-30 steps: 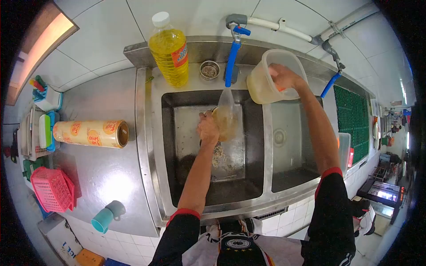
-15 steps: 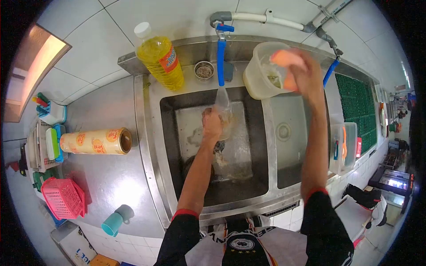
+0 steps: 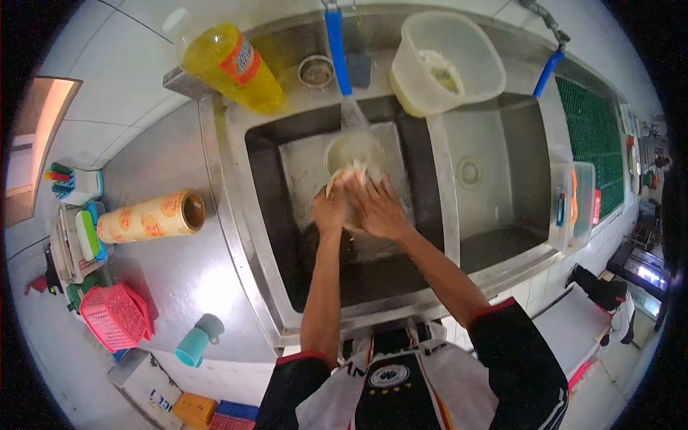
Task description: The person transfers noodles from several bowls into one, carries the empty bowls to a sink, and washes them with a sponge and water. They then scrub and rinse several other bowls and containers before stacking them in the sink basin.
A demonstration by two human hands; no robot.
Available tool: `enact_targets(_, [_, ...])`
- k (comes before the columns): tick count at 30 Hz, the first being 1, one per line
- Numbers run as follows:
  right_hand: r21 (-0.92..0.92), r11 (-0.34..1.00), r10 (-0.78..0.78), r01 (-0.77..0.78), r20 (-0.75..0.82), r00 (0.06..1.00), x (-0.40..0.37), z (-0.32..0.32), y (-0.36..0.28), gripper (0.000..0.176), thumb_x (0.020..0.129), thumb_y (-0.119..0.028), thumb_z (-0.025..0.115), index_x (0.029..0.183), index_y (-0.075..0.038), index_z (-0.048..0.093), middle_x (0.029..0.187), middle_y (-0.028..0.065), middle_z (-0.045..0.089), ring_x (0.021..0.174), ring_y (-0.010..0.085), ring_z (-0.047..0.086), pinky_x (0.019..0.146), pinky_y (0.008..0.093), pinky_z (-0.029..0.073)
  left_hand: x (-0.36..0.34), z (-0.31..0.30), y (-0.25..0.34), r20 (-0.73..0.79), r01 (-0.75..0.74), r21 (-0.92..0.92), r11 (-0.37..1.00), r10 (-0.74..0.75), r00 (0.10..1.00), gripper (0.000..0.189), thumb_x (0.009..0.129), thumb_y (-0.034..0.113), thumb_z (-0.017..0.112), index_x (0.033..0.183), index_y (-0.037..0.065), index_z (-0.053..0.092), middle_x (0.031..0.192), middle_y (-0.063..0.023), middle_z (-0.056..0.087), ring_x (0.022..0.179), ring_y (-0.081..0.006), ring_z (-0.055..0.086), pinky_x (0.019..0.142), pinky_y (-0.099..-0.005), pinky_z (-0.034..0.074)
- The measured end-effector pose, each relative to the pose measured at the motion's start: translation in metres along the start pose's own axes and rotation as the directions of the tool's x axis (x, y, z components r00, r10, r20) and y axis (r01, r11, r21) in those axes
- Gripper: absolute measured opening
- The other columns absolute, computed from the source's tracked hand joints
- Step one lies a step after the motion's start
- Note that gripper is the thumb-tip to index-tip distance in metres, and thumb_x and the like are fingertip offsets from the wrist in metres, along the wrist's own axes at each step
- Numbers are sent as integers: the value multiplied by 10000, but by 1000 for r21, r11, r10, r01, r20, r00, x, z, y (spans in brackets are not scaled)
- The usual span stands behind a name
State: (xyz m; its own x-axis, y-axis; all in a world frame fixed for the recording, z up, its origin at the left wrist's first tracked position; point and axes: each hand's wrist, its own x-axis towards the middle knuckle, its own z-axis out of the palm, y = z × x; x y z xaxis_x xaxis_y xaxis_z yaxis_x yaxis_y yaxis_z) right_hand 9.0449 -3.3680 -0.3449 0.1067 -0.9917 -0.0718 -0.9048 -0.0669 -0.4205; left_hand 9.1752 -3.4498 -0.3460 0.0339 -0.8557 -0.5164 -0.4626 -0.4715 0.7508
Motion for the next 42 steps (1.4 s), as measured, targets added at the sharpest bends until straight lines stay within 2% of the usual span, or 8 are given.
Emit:
enact_targets(3, [233, 972, -19, -8, 115, 993, 19, 14, -14, 653, 990, -258, 483, 1587, -110, 263, 1534, 245, 375, 1422, 415, 375, 1206, 559, 221, 5, -11, 7, 13, 21, -17, 1000, -21, 1000, 666, 899, 602, 679, 1024, -51, 727, 946, -171, 735, 870, -280, 689, 797, -395, 523])
enact_targets(6, [-130, 946, -263, 297, 231, 937, -15, -24, -5, 604, 1009, -324, 415, 1563, -102, 315, 1542, 245, 373, 1439, 391, 368, 1209, 559, 215, -11, -34, 20, -20, 28, -15, 999, -29, 999, 683, 877, 597, 711, 917, -84, 734, 873, -188, 735, 783, -281, 684, 753, -415, 531])
enact_targets(9, [-320, 931, -192, 175, -23, 981, 6, -37, -3, 575, 1014, -309, 410, 1539, -81, 357, 1519, 238, 399, 1433, 374, 376, 1217, 539, 203, -13, -11, -20, -107, -85, 12, 996, 85, 991, 697, 865, 616, 715, 920, -79, 738, 845, -183, 726, 769, -265, 672, 746, -407, 528])
enact_targets(15, [95, 944, -322, 315, 80, 943, -12, -22, -32, 629, 953, -309, 552, 1514, -66, 403, 1583, 223, 327, 1484, 388, 295, 1228, 550, 175, -23, -52, 26, 72, 54, 40, 998, -57, 996, 771, 869, 651, 676, 1058, -96, 709, 1001, -268, 726, 990, -379, 712, 874, -442, 527])
enact_targets(22, [-71, 997, -28, 5, -327, 945, 27, -31, -33, 764, 854, -32, 575, 1568, -73, 308, 1612, 235, 290, 1416, 421, 420, 993, 488, 529, -49, -58, 34, -91, -49, 146, 988, 63, 994, 652, 915, 591, 647, 1020, -46, 740, 888, -286, 711, 895, -431, 709, 784, -490, 532])
enact_targets(28, [252, 915, 341, -314, -70, 937, -16, -16, -58, 755, 872, 28, 550, 1569, -32, 263, 1609, 268, 250, 1359, 467, 461, 946, 507, 553, -49, -61, 46, -257, -459, 261, 849, 520, 815, 427, 970, 417, 652, 1042, 10, 759, 895, -269, 712, 858, -408, 703, 765, -471, 537])
enact_targets(31, [490, 799, 459, -347, -124, 880, 35, -33, -58, 769, 863, 38, 545, 1572, -27, 254, 1597, 302, 242, 1377, 513, 410, 991, 494, 522, -52, -61, 51, -258, -393, 241, 887, 449, 855, 381, 959, 381, 675, 1039, 19, 762, 892, -262, 709, 842, -391, 704, 755, -461, 538])
enact_targets(42, [287, 953, 206, -100, -368, 907, 31, -8, -75, 665, 980, -174, 510, 1556, 24, 243, 1606, 323, 192, 1479, 488, 239, 1222, 540, 201, -53, -59, 78, -247, -415, 204, 887, 457, 855, 415, 932, 402, 719, 1095, 23, 761, 978, -248, 728, 898, -336, 721, 789, -416, 550])
